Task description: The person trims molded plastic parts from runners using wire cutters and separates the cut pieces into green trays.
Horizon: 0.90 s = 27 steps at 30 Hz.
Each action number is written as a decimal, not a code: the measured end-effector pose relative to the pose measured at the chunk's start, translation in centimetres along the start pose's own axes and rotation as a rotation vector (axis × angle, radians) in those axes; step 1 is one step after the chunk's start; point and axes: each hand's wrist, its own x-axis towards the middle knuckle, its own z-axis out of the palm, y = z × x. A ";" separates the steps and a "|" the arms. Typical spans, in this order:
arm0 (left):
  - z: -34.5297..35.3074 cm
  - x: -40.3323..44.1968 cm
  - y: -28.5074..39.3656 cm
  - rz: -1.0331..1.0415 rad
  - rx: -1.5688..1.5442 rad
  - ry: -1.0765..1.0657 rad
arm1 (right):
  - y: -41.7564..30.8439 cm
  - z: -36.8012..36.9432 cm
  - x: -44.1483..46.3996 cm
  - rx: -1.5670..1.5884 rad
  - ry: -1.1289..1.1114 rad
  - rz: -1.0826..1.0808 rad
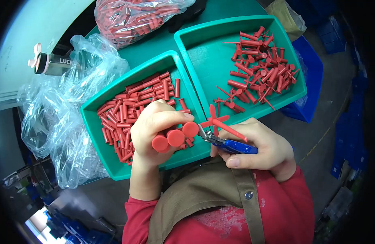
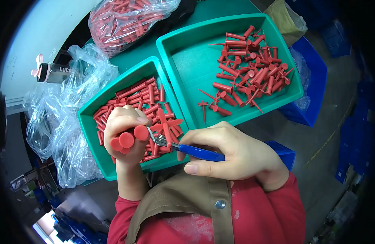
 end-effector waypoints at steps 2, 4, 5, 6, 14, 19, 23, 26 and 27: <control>0.2 0.0 0.1 0.043 -0.004 0.042 | 0.0 0.1 0.0 -0.005 0.037 -0.001; 0.2 0.0 0.1 0.044 -0.019 0.041 | -0.5 0.1 0.0 -0.038 0.040 0.024; 0.2 0.0 0.1 0.055 -0.029 0.039 | -0.6 0.0 0.0 -0.075 0.044 0.039; 0.2 0.0 0.1 0.054 -0.030 0.039 | -0.5 0.1 0.0 -0.074 0.044 0.040; -0.1 0.6 -0.2 0.188 0.230 -0.046 | -0.3 -0.5 0.0 -0.278 0.099 -0.002; 0.7 0.8 -0.5 0.199 0.268 -0.064 | 0.1 -0.7 -0.4 -0.258 0.129 0.066; 1.6 1.2 -0.7 0.177 0.300 -0.112 | 0.9 -1.0 -1.1 -0.242 0.179 0.101; 2.2 1.3 -1.0 0.157 0.284 -0.141 | 1.4 -1.2 -1.6 -0.214 0.228 0.115; 2.3 1.4 -1.1 0.147 0.287 -0.164 | 1.7 -1.3 -1.8 -0.210 0.231 0.116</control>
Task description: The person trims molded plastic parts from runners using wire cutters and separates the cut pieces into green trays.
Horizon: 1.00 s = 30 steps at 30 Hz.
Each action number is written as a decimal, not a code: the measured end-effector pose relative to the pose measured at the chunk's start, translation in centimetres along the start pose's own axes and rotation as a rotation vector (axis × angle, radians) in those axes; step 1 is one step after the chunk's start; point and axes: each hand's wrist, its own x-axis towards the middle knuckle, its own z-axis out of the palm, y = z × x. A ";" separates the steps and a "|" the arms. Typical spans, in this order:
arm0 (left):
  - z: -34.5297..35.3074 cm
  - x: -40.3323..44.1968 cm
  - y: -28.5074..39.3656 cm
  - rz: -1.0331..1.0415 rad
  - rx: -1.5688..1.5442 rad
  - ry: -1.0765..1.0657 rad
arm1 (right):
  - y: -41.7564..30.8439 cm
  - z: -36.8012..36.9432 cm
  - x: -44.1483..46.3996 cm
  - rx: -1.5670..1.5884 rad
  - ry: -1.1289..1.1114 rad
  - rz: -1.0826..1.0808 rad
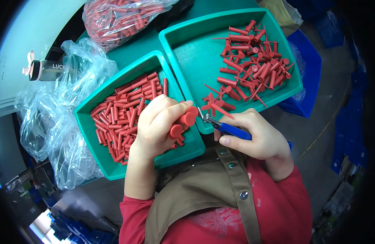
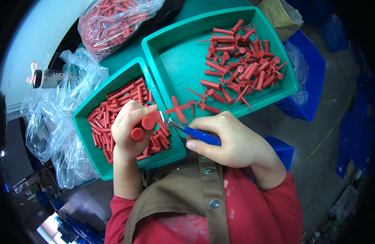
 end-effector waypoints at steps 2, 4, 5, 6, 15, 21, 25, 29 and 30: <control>0.4 0.1 -0.1 0.001 -0.013 -0.005 | 0.5 -0.3 -0.3 0.112 -0.023 0.057; 0.7 0.1 0.2 -0.064 -0.073 -0.017 | 0.5 -0.8 -0.8 0.234 -0.001 0.111; 0.8 -0.1 0.2 -0.101 -0.084 -0.014 | 0.5 -1.1 -1.1 0.355 0.019 0.167; 0.4 -0.2 0.4 -0.095 -0.085 -0.012 | 0.4 -1.5 -1.6 0.427 0.040 0.177; -6.5 -3.3 1.5 -0.669 0.758 -0.451 | 3.1 -3.3 -0.2 -0.471 0.736 -0.088; -4.8 -1.7 2.1 -0.462 0.575 -0.398 | 5.0 -1.3 3.3 -0.781 0.570 -0.094; -3.2 0.5 2.8 -0.240 0.368 -0.533 | 5.5 -1.1 4.5 -0.860 0.504 0.057; -2.4 1.7 3.5 -0.164 0.300 -0.578 | 5.4 -0.9 4.2 -0.657 0.588 -0.066; -2.3 1.3 3.1 -0.142 0.296 -0.579 | 4.7 -1.1 4.1 -0.664 0.608 -0.063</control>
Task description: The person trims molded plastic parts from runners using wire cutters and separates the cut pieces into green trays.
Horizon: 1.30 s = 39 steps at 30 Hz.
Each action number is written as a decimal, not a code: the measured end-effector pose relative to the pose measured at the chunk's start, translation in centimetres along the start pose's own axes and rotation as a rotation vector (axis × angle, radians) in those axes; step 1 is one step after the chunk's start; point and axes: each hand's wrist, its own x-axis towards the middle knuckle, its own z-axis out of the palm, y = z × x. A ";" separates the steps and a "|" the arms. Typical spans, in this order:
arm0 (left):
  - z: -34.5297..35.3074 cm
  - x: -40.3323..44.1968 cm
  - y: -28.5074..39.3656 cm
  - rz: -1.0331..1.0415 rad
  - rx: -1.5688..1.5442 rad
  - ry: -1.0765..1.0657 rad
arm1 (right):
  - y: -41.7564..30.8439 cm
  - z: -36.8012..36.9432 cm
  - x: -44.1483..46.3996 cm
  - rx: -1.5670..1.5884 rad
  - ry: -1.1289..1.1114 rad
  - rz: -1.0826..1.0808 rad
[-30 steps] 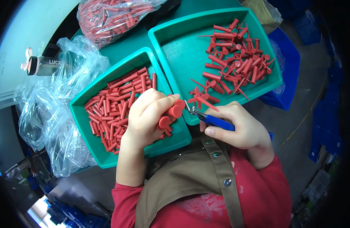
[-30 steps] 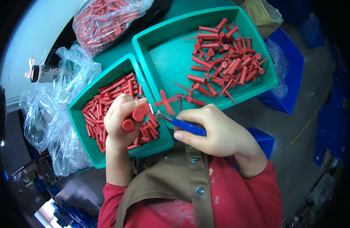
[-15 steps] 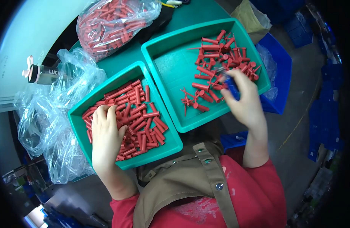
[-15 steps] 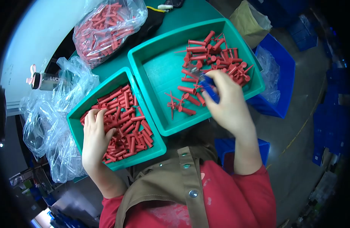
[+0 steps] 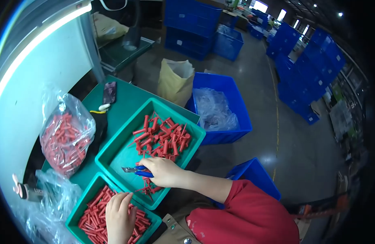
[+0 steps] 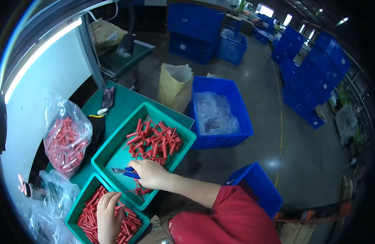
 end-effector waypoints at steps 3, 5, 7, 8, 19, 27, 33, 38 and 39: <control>1.0 -0.2 -0.1 -0.173 -0.272 0.192 | -1.9 -1.6 0.4 0.429 0.192 -0.042; 1.5 0.5 0.5 -0.186 -0.338 0.285 | -4.1 -2.7 0.2 0.508 0.156 -0.031; 2.1 0.7 0.1 -0.171 -0.396 0.420 | -5.4 -2.6 0.1 0.603 0.107 -0.058; 2.4 0.5 -0.3 -0.173 -0.394 0.424 | -6.0 -2.0 0.0 0.681 0.100 -0.107; 1.7 -1.3 -1.6 -0.015 -0.311 0.478 | -6.5 -1.0 0.2 1.249 -0.277 0.232; 1.2 -1.8 -1.9 -0.104 -0.281 0.669 | -4.8 -3.7 -0.6 1.474 -0.215 0.016; 0.5 -1.2 -2.0 -0.071 -0.280 0.693 | -5.2 -6.5 -1.1 1.132 -0.827 -0.254; 0.6 -1.3 -3.5 -0.046 -0.324 0.758 | -4.4 -5.4 -0.7 1.167 -1.010 -0.405; 0.5 -1.4 -3.6 -0.033 -0.334 0.746 | -4.7 -5.2 -0.6 1.207 -1.050 -0.246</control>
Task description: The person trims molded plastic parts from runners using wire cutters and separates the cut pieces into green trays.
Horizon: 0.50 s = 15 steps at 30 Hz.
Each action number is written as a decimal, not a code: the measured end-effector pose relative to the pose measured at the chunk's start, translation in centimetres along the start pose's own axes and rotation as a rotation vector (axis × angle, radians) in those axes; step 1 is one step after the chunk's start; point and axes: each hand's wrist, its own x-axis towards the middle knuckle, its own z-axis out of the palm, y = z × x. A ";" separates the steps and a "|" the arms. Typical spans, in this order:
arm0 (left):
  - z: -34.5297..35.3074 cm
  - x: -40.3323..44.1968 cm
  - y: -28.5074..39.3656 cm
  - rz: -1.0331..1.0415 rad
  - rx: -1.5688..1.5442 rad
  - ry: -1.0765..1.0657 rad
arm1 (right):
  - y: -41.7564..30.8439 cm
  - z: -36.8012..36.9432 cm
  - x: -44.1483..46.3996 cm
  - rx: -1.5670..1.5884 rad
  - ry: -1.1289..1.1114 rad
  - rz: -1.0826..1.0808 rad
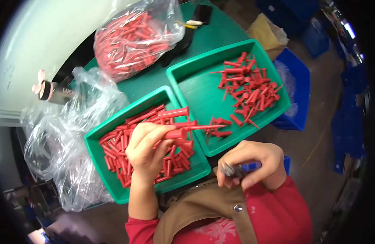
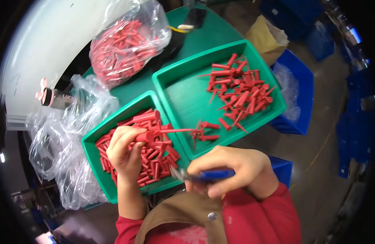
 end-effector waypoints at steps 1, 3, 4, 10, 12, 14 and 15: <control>0.1 0.0 0.0 0.019 -0.025 -0.015 | 0.6 0.1 0.2 -0.004 0.044 0.070; 0.3 -0.2 -0.3 0.016 -0.058 -0.020 | 1.3 0.3 1.1 -0.052 0.116 0.067; 0.4 -0.2 -0.4 0.033 -0.101 -0.002 | 1.4 0.4 1.2 -0.048 0.116 0.064; 0.6 -0.7 -0.7 0.021 -0.255 0.050 | 1.7 0.9 1.5 0.073 0.203 0.218; 0.7 -0.8 -0.7 -0.003 -0.291 0.056 | 1.8 1.2 1.7 0.127 0.231 0.202; 0.7 -0.9 -0.7 -0.015 -0.301 0.064 | 2.0 1.2 1.8 0.125 0.232 0.194; 0.7 -0.9 -0.7 -0.025 -0.312 0.077 | 2.0 1.1 1.9 0.118 0.231 0.190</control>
